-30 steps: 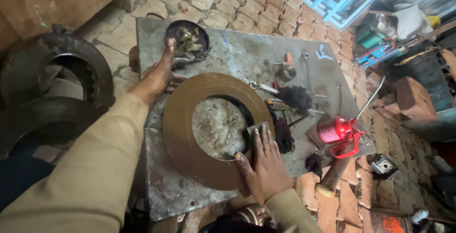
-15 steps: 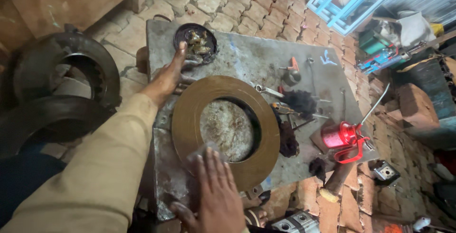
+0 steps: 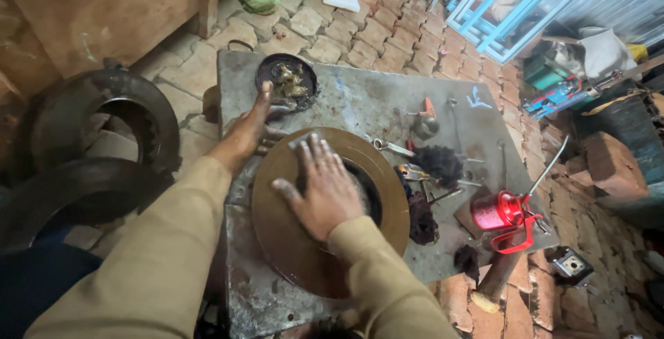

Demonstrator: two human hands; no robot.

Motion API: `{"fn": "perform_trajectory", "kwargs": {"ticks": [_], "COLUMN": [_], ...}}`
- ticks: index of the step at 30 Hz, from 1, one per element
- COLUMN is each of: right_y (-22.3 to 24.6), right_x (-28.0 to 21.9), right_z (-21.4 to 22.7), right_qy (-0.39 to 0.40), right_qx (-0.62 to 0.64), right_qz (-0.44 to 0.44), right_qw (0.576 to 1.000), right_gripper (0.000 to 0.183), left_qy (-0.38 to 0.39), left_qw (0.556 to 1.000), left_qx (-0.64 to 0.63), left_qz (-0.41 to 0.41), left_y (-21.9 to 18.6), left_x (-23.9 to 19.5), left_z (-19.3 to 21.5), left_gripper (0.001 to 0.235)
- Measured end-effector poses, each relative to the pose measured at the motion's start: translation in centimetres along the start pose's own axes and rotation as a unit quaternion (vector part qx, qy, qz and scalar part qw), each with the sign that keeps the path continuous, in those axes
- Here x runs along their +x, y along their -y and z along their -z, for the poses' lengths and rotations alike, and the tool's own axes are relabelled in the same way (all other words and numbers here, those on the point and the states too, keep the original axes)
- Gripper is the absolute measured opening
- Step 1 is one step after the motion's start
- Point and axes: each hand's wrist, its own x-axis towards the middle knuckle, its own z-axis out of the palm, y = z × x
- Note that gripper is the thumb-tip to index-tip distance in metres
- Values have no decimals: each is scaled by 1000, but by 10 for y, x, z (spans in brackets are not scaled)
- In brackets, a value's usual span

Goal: The person cleans a clutch plate and a pressure plate by hand using a cloth to wipe various surfaces in a workshop environment.

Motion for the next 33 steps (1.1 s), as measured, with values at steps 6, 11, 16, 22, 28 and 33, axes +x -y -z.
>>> {"fn": "perform_trajectory", "kwargs": {"ticks": [6, 11, 16, 22, 28, 33], "right_y": [-71, -113, -123, -89, -30, 17], "right_x": [-4, -38, -78, -139, -184, -179], "right_z": [2, -6, -14, -10, -15, -21], "right_qy": [9, 2, -29, -5, -33, -18], "right_qx": [-30, -23, -6, -15, -40, -26], "right_qz": [-91, -127, -138, -137, -81, 4], "right_qw": [995, 992, 990, 991, 995, 999], "right_gripper": [91, 88, 85, 90, 94, 101], "left_qy": [-4, -16, -29, -74, -25, -39], "left_qw": [1000, 1000, 999, 994, 999, 997], "left_qx": [9, 17, 20, 76, 30, 54], "left_qz": [-11, 20, 8, -13, -9, -34], "left_y": [-6, -8, -6, 8, 0, 1], "left_x": [-5, -6, -6, 18, 4, 2], "left_z": [-1, -2, -2, 3, -4, 0], "left_gripper": [107, 106, 108, 109, 108, 111]}}
